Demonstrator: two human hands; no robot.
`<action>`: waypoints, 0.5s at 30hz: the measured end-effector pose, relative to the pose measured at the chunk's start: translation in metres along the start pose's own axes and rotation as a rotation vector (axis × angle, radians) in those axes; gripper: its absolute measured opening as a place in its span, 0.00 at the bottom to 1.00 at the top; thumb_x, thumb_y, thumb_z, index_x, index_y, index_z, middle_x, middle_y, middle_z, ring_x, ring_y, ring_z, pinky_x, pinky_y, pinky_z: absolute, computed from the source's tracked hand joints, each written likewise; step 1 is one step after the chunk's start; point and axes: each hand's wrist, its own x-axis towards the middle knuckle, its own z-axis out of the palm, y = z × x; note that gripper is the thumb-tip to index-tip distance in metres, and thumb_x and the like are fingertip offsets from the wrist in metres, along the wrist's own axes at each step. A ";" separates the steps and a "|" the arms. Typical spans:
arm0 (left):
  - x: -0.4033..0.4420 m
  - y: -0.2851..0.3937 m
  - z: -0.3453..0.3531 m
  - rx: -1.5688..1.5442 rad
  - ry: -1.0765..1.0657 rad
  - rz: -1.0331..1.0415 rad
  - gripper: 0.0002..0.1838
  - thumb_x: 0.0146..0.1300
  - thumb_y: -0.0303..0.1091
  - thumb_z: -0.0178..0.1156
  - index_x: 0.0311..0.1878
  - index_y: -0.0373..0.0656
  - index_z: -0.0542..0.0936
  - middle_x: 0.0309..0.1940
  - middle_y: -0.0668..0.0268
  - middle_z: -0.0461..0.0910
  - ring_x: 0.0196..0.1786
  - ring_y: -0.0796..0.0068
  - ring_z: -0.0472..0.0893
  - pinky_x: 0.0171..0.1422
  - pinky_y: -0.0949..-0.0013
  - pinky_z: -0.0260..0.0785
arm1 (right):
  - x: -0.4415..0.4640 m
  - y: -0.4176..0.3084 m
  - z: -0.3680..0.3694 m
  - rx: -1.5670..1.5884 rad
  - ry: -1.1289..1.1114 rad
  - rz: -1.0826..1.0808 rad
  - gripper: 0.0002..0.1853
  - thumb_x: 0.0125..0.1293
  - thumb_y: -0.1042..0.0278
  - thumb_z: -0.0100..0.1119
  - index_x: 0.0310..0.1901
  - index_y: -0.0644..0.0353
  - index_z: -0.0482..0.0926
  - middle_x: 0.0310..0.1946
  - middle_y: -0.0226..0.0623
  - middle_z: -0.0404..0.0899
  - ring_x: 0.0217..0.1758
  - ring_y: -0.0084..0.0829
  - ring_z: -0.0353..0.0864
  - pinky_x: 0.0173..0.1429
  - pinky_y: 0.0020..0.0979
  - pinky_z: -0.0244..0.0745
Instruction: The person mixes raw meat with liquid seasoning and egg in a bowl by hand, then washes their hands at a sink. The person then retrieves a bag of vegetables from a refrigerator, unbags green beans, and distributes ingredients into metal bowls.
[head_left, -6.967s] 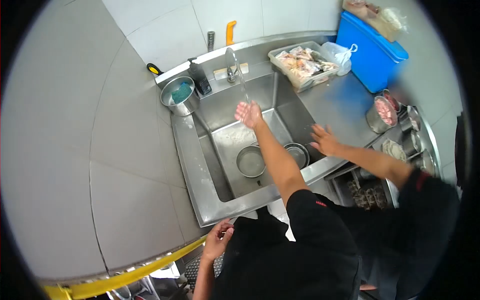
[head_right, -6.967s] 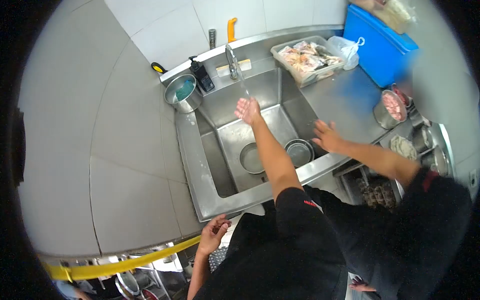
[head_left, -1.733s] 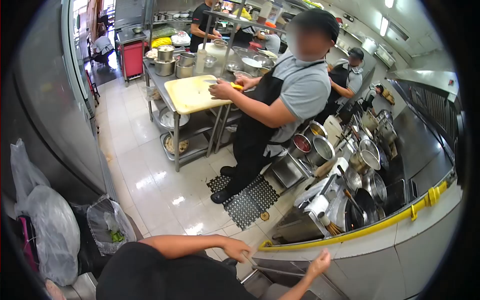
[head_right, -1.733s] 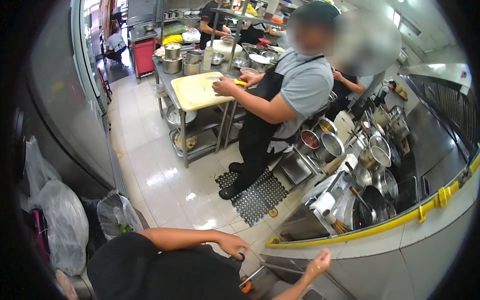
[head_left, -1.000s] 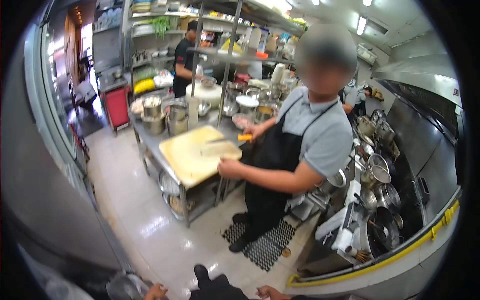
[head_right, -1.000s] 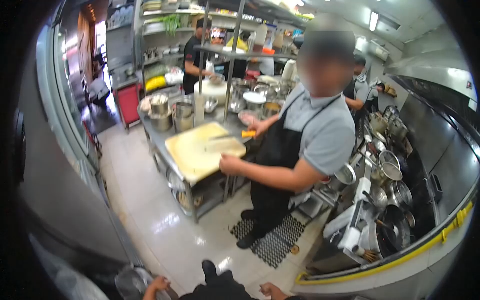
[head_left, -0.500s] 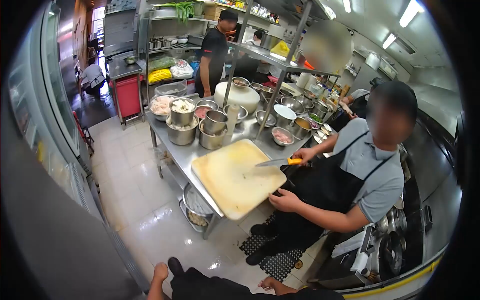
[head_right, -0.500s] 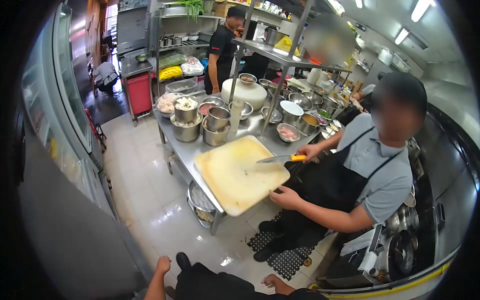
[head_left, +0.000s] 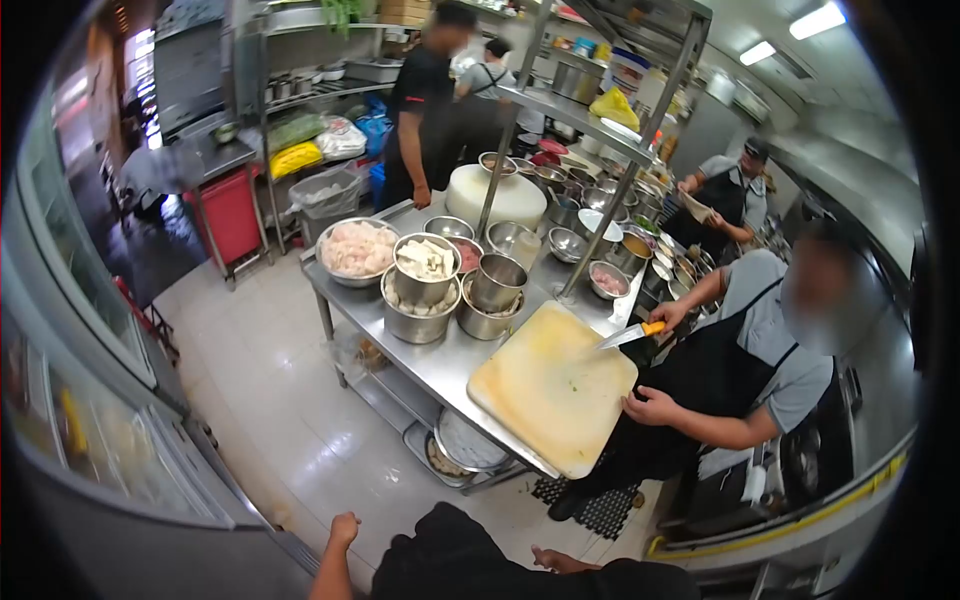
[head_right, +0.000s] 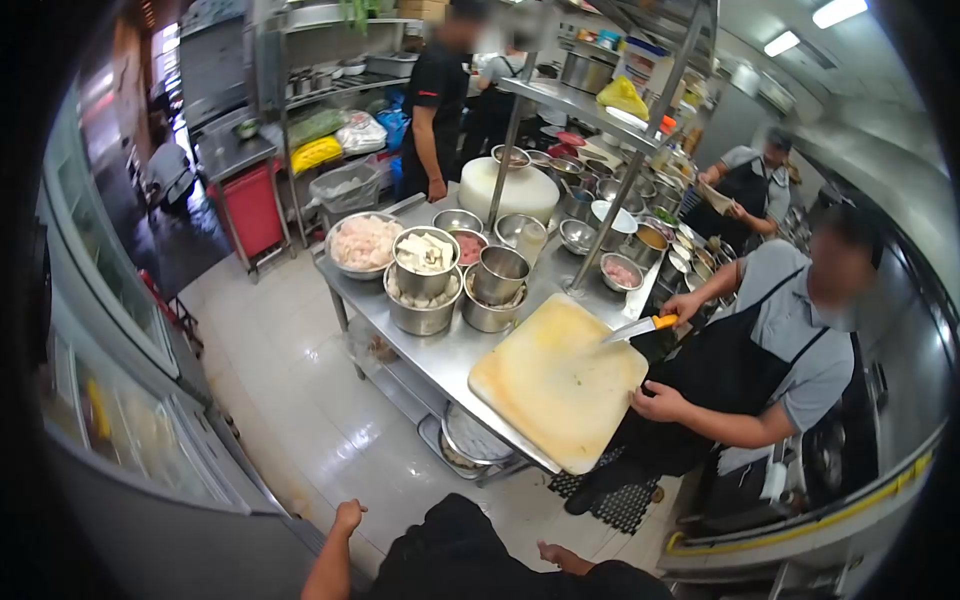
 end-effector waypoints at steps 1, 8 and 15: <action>0.012 0.000 -0.019 -0.101 -0.008 -0.133 0.17 0.61 0.34 0.46 0.44 0.31 0.78 0.41 0.40 0.79 0.47 0.45 0.79 0.58 0.58 0.69 | 0.005 -0.013 0.011 0.030 -0.005 -0.074 0.45 0.65 0.26 0.24 0.65 0.60 0.67 0.70 0.56 0.53 0.73 0.50 0.53 0.66 0.49 0.60; 0.076 -0.036 -0.119 -0.455 0.135 -0.180 0.39 0.51 0.32 0.54 0.67 0.24 0.57 0.57 0.39 0.71 0.60 0.50 0.72 0.62 0.63 0.65 | 0.004 -0.171 0.080 -0.209 -0.059 -0.056 0.38 0.71 0.36 0.21 0.53 0.54 0.80 0.70 0.47 0.58 0.71 0.50 0.55 0.69 0.48 0.56; 0.103 -0.163 -0.203 -0.179 0.343 -0.095 0.38 0.63 0.49 0.54 0.67 0.29 0.60 0.46 0.44 0.77 0.45 0.54 0.79 0.47 0.62 0.74 | 0.097 -0.320 0.124 -0.594 -0.197 -0.089 0.33 0.69 0.34 0.30 0.50 0.46 0.83 0.66 0.45 0.65 0.62 0.48 0.69 0.56 0.52 0.70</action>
